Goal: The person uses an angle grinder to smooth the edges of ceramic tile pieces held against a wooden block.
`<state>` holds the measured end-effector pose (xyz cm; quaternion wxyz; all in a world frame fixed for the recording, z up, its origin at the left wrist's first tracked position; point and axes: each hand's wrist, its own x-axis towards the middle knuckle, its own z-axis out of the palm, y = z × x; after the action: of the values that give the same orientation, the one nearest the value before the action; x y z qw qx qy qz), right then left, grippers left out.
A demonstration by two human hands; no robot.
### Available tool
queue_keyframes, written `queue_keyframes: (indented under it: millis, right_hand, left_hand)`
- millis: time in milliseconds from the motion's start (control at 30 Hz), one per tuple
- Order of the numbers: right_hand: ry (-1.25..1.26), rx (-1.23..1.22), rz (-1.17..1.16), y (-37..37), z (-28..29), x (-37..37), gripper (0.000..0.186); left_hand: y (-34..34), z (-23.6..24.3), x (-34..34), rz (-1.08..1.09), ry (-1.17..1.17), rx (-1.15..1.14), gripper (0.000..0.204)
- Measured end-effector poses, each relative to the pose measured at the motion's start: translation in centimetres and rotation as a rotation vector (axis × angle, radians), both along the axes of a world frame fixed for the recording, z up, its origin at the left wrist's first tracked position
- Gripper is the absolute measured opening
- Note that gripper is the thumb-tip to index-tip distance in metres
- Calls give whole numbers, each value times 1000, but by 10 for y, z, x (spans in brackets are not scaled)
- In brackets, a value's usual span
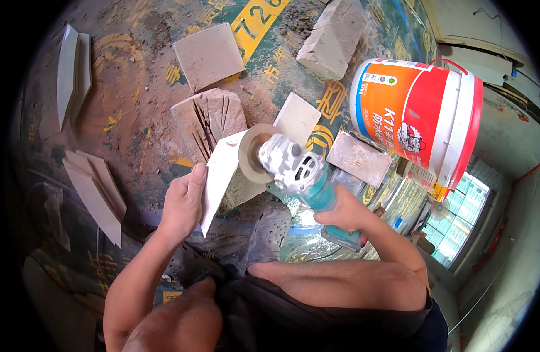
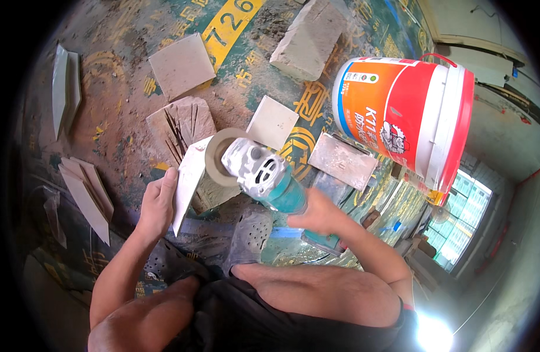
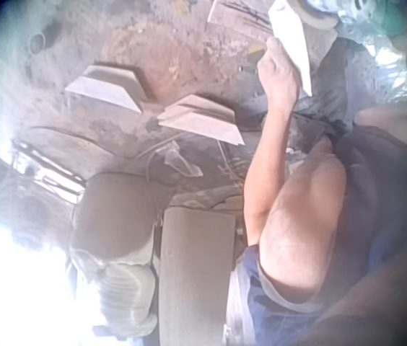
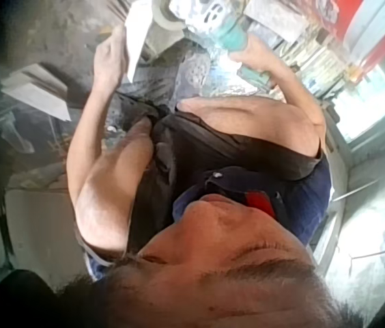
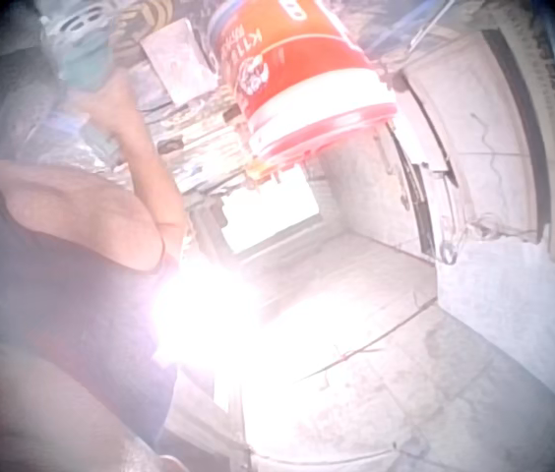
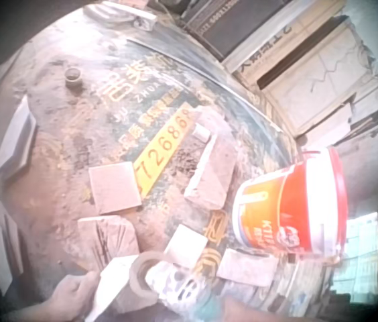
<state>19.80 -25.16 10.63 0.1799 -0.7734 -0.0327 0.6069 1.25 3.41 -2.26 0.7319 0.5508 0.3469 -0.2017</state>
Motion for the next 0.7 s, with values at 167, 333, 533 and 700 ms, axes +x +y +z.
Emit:
queue_keyframes:
  millis: [167,333,533,700]
  right_hand:
    - [92,-100,72,17,16,-18,32]
    - [54,-45,210,32,25,-32,46]
    - [124,-67,157,36,27,-34,46]
    - [115,-21,153,36,34,-41,46]
  left_hand:
    - [-4,0,3,93,-12,-63,61]
    - [-5,-1,2,102,-16,-100,58]
    - [-6,4,3,142,-16,-86,60]
    - [-7,7,6,134,-17,-102,60]
